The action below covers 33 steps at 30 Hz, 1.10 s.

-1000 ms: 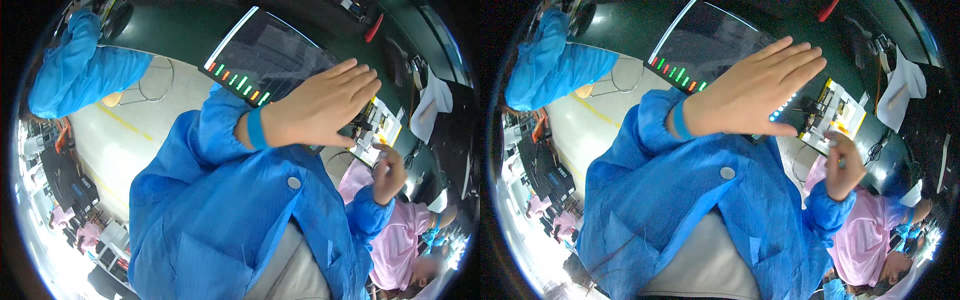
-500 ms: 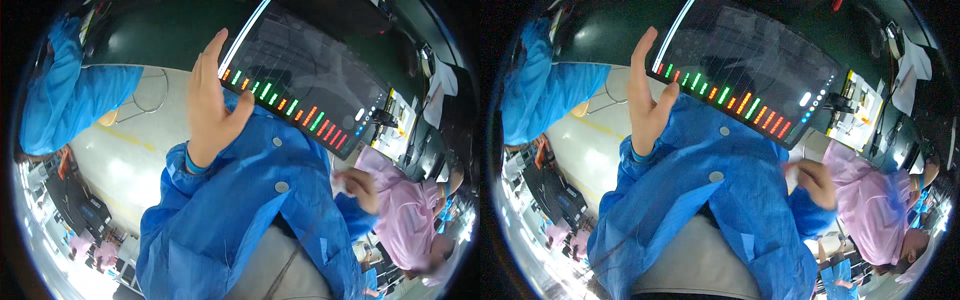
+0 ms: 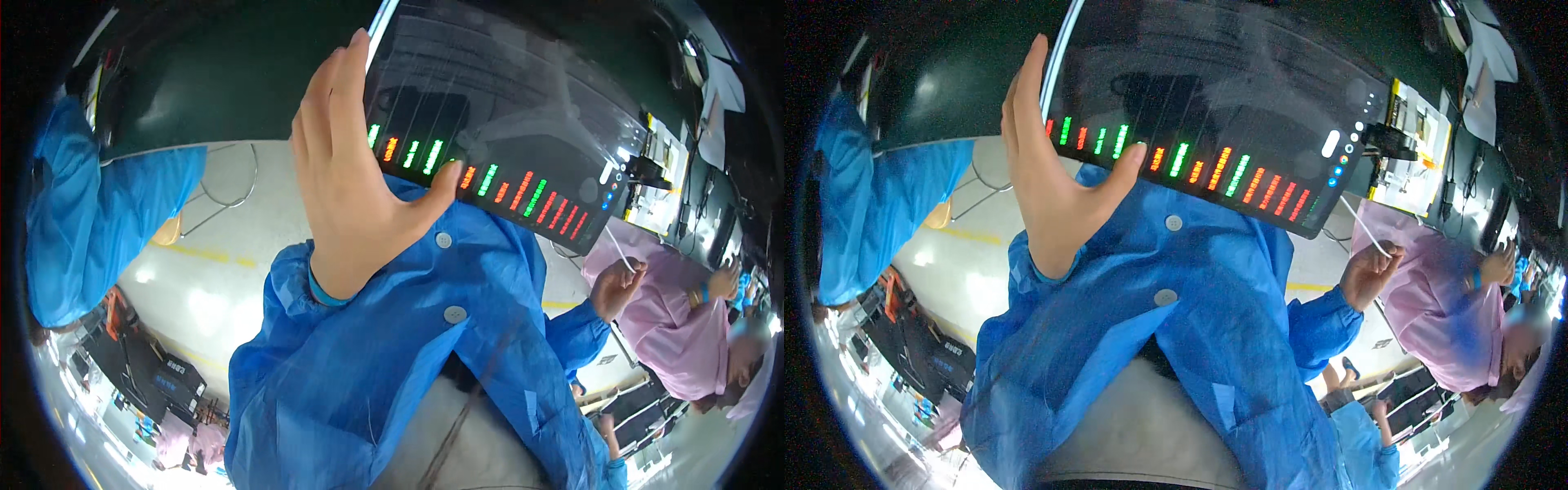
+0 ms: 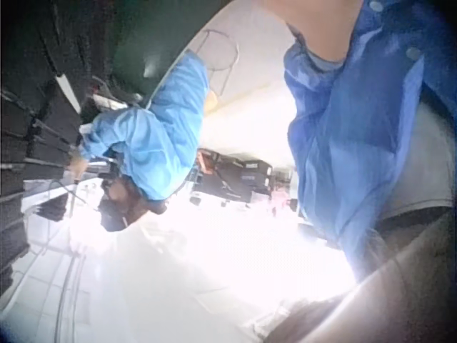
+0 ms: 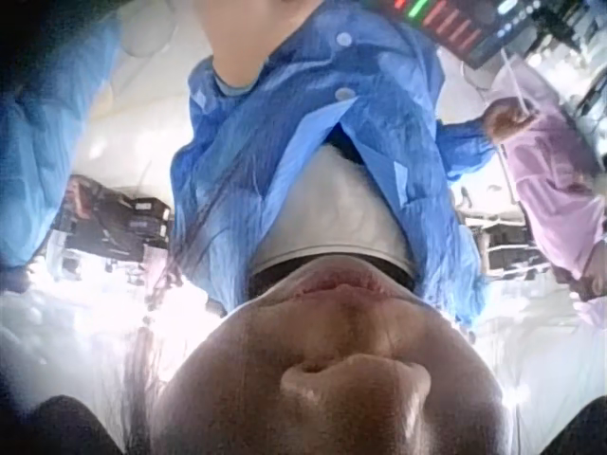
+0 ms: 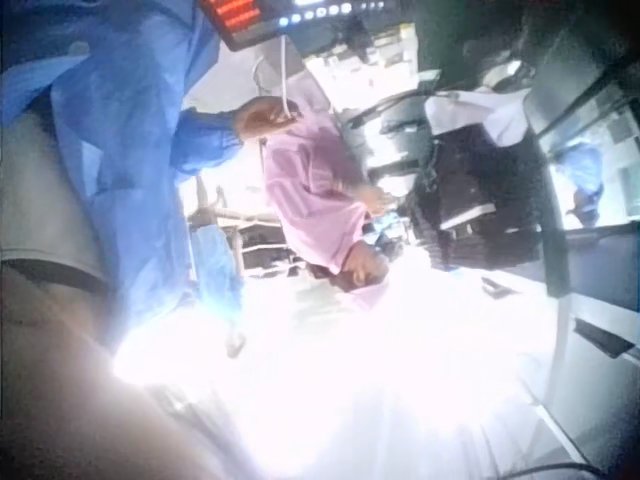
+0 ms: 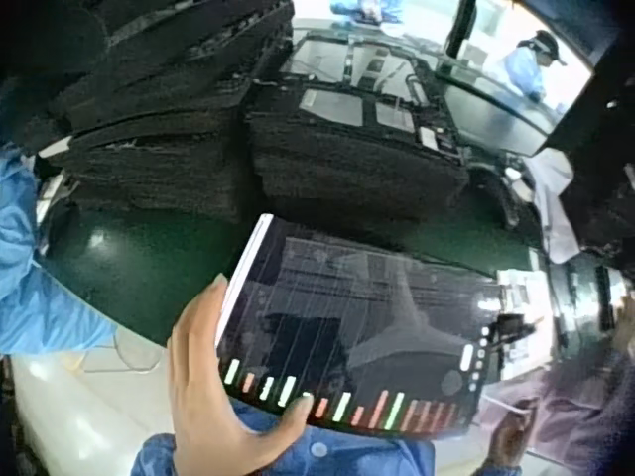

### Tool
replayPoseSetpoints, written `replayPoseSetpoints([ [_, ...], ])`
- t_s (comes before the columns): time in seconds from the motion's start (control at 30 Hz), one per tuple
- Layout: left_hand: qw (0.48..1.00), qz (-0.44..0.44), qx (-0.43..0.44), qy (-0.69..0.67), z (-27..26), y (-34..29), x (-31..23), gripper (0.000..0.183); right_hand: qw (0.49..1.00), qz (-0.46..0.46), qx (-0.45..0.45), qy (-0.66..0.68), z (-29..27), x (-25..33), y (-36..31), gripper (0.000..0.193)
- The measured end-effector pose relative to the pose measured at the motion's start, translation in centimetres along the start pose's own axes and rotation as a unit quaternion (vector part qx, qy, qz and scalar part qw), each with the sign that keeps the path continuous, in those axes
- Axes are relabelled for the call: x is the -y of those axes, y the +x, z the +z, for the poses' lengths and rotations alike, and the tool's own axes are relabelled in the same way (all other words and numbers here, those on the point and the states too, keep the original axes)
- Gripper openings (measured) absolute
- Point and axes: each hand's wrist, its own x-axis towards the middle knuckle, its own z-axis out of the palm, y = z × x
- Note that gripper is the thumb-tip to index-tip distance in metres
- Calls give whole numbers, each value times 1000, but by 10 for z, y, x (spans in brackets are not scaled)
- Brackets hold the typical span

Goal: The person tests tablet screen assemblies by connecting ribbon cables to a testing board, running display and function tests on the touchscreen, and disconnecting the cables before stacking each assembly.

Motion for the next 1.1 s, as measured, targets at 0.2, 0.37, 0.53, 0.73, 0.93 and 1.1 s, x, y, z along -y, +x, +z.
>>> replayPoseSetpoints([
  [0.2, 995, -14, -9, -94, -11, 11, 3, 85, 958, -100, -132, -232, 6, 46, -40, 24],
  [0.37, 995, -46, 16, -88, -23, 33, 21, 71, 566, -378, -136, -720, 77, 3, -47, 25],
  [0.53, 993, -58, 88, -58, -18, 65, 37, 50, 353, -268, 112, -889, 161, -65, -14, 7],
  [0.73, 977, -98, 115, -149, -2, 76, 29, 48, 261, -241, 320, -878, 171, -101, 39, 15],
  [0.93, 980, -117, 82, -141, 5, 67, 23, 46, 205, -169, 405, -875, 166, -92, 52, 14],
  [1.1, 998, 7, 64, -27, 2, 76, -30, 46, 217, -170, 455, -847, 175, -92, 60, 15],
])
